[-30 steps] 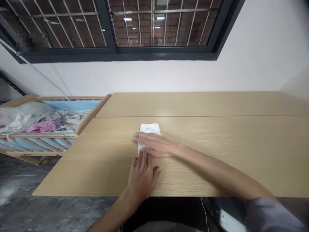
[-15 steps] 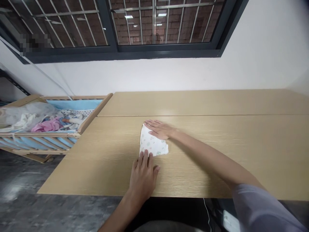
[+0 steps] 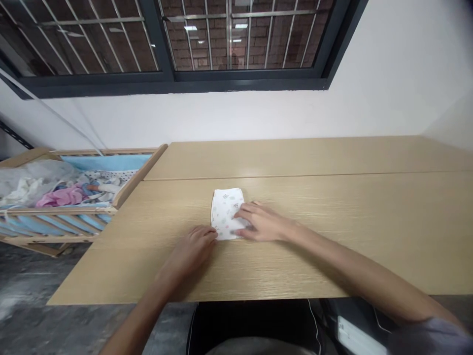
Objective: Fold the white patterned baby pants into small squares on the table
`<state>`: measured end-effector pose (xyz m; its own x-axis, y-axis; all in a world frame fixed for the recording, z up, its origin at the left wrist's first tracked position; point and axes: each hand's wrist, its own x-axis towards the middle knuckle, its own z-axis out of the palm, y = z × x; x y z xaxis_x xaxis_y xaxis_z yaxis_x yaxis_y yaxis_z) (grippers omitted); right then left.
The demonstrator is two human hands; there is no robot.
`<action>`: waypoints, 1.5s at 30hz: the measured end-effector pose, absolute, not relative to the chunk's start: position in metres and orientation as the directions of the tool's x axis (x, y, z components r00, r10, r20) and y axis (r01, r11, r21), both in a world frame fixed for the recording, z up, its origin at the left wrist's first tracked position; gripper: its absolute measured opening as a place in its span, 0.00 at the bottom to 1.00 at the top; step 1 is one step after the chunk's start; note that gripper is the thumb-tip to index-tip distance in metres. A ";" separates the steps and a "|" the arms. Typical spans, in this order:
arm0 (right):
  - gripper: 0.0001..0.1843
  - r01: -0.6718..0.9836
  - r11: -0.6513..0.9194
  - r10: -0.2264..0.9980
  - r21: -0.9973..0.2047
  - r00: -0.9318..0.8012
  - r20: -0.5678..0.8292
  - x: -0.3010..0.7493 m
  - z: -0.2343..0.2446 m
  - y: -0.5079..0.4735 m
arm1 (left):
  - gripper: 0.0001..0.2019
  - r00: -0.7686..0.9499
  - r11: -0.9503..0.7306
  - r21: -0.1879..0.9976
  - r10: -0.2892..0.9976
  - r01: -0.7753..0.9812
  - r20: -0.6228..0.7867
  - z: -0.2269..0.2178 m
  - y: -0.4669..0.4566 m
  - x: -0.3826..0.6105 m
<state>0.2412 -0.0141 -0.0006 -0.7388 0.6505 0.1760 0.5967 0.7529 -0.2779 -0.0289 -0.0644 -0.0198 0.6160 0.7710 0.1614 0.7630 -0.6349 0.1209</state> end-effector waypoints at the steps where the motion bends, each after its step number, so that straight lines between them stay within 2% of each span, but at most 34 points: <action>1: 0.25 0.601 0.759 0.645 -0.250 -0.747 0.163 0.245 -0.006 -0.022 | 0.13 0.630 -0.648 0.109 0.760 0.754 0.160 -0.020 -0.064 -0.028; 5: 0.15 0.636 0.759 0.649 -0.137 -0.729 0.218 0.251 -0.026 -0.044 | 0.12 0.625 -0.642 0.106 0.765 0.759 0.157 -0.019 -0.065 -0.023; 7: 0.15 0.656 0.739 0.672 -0.150 -0.704 0.232 0.251 -0.024 -0.050 | 0.11 0.580 -0.604 0.159 0.796 0.781 0.172 -0.016 -0.068 -0.021; 12: 0.09 0.685 0.571 0.810 -0.453 -0.560 0.175 0.244 0.003 -0.043 | 0.11 0.475 -0.525 0.290 0.850 0.800 0.227 0.003 -0.060 -0.015; 15: 0.08 0.682 0.462 0.878 -0.567 -0.442 0.184 0.240 0.008 -0.019 | 0.11 0.390 -0.432 0.225 0.897 0.873 0.209 0.013 -0.035 -0.005; 18: 0.09 0.693 0.395 0.917 -0.603 -0.333 0.218 0.233 -0.004 0.014 | 0.13 0.300 -0.326 0.119 0.934 0.938 0.196 0.012 -0.001 0.007; 23: 0.09 0.742 0.344 0.937 -0.575 -0.229 0.266 0.225 -0.037 0.059 | 0.12 0.222 -0.238 0.050 0.951 0.970 0.213 -0.015 0.040 0.021; 27: 0.11 0.771 0.328 0.941 -0.546 -0.214 0.263 0.223 -0.045 0.065 | 0.15 0.200 -0.219 0.047 0.946 0.975 0.255 -0.026 0.044 0.024; 29: 0.15 0.800 0.371 0.912 -0.471 -0.218 0.347 0.220 -0.040 0.058 | 0.20 0.214 -0.243 0.061 0.928 0.968 0.304 -0.026 0.039 0.025; 32: 0.22 0.810 0.501 0.825 -0.305 -0.340 0.451 0.214 -0.034 0.041 | 0.31 0.360 -0.424 0.113 0.860 0.898 0.363 -0.031 0.027 0.031; 34: 0.26 0.782 0.579 0.783 -0.230 -0.455 0.424 0.211 -0.036 0.030 | 0.35 0.444 -0.514 0.162 0.831 0.842 0.335 -0.040 0.021 0.036; 36: 0.30 0.765 0.612 0.773 -0.204 -0.522 0.362 0.211 -0.043 0.025 | 0.37 0.459 -0.511 0.184 0.848 0.840 0.265 -0.050 0.016 0.040; 40: 0.35 0.748 0.625 0.778 -0.223 -0.571 0.262 0.223 -0.055 0.025 | 0.41 0.472 -0.504 0.128 0.854 0.854 0.216 -0.062 0.014 0.038; 45: 0.39 0.749 0.604 0.797 -0.274 -0.559 0.228 0.241 -0.057 0.026 | 0.44 0.423 -0.441 0.082 0.889 0.894 0.177 -0.059 0.020 0.025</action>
